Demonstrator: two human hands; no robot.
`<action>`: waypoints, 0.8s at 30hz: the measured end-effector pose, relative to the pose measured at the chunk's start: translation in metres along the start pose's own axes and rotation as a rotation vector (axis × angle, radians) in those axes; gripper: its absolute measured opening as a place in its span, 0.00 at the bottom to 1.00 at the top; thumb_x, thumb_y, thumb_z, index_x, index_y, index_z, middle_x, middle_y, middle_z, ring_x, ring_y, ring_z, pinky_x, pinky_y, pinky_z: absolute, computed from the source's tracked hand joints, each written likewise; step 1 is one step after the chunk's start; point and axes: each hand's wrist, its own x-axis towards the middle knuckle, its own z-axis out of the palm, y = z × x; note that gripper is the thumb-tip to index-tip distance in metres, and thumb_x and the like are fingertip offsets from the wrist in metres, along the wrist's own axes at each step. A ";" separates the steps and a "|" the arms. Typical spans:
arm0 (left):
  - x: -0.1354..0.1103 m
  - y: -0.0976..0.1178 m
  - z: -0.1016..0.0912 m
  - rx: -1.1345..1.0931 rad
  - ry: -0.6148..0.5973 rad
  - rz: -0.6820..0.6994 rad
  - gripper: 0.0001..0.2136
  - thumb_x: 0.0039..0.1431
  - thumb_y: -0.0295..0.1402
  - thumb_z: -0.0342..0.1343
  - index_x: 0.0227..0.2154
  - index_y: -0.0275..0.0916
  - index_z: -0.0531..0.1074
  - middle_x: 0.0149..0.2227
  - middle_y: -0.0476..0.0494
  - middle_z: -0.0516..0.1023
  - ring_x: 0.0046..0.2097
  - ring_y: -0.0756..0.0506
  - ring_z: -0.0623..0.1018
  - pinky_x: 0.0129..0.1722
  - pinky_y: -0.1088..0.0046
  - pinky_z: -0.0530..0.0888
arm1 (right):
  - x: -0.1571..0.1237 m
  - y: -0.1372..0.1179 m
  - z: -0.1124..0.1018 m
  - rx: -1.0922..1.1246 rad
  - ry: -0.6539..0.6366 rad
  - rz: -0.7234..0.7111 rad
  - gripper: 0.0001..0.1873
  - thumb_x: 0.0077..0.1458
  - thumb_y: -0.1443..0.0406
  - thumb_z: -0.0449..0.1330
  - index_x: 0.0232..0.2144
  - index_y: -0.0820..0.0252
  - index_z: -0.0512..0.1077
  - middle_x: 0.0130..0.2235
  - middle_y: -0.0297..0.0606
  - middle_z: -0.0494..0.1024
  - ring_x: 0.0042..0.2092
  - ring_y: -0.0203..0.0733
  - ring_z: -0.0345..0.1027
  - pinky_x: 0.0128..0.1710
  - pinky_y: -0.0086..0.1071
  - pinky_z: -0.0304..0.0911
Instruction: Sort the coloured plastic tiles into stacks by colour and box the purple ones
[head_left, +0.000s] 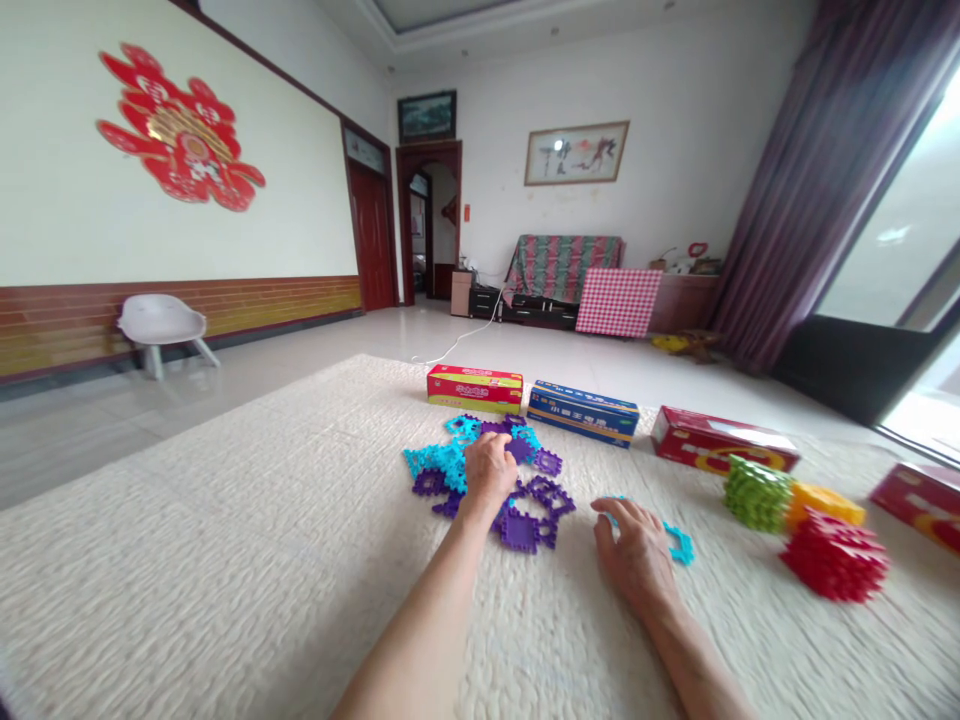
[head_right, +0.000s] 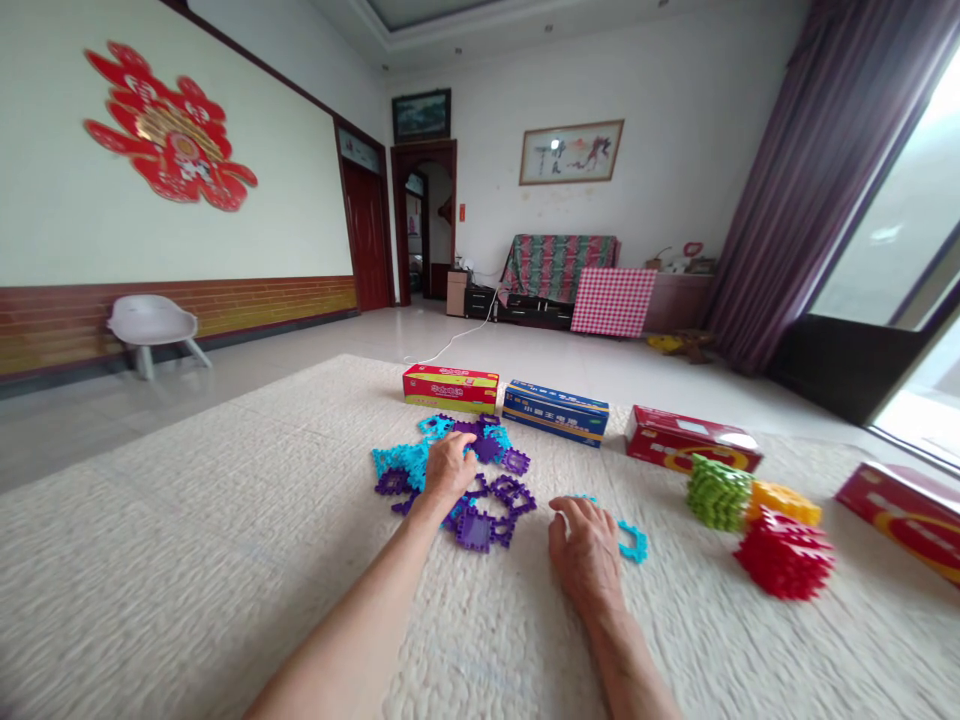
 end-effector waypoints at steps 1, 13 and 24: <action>0.001 -0.007 -0.008 0.045 0.008 -0.051 0.16 0.53 0.24 0.49 0.44 0.37 0.74 0.44 0.40 0.78 0.50 0.43 0.73 0.53 0.67 0.66 | 0.000 -0.004 0.000 0.036 -0.007 -0.015 0.12 0.54 0.67 0.50 0.35 0.57 0.73 0.39 0.39 0.78 0.43 0.47 0.70 0.46 0.44 0.60; -0.006 -0.074 -0.046 0.274 -0.063 -0.535 0.20 0.57 0.36 0.47 0.52 0.37 0.69 0.53 0.32 0.71 0.58 0.32 0.63 0.54 0.52 0.59 | -0.002 -0.108 0.000 0.214 -0.233 -0.263 0.20 0.54 0.66 0.56 0.50 0.58 0.67 0.55 0.46 0.68 0.56 0.50 0.61 0.53 0.46 0.57; 0.000 -0.072 -0.042 0.220 -0.118 -0.397 0.20 0.54 0.26 0.48 0.50 0.40 0.72 0.46 0.34 0.75 0.50 0.39 0.73 0.48 0.65 0.67 | 0.002 -0.132 0.027 0.111 -0.267 -0.152 0.20 0.53 0.62 0.57 0.49 0.60 0.67 0.50 0.46 0.72 0.50 0.51 0.65 0.50 0.46 0.59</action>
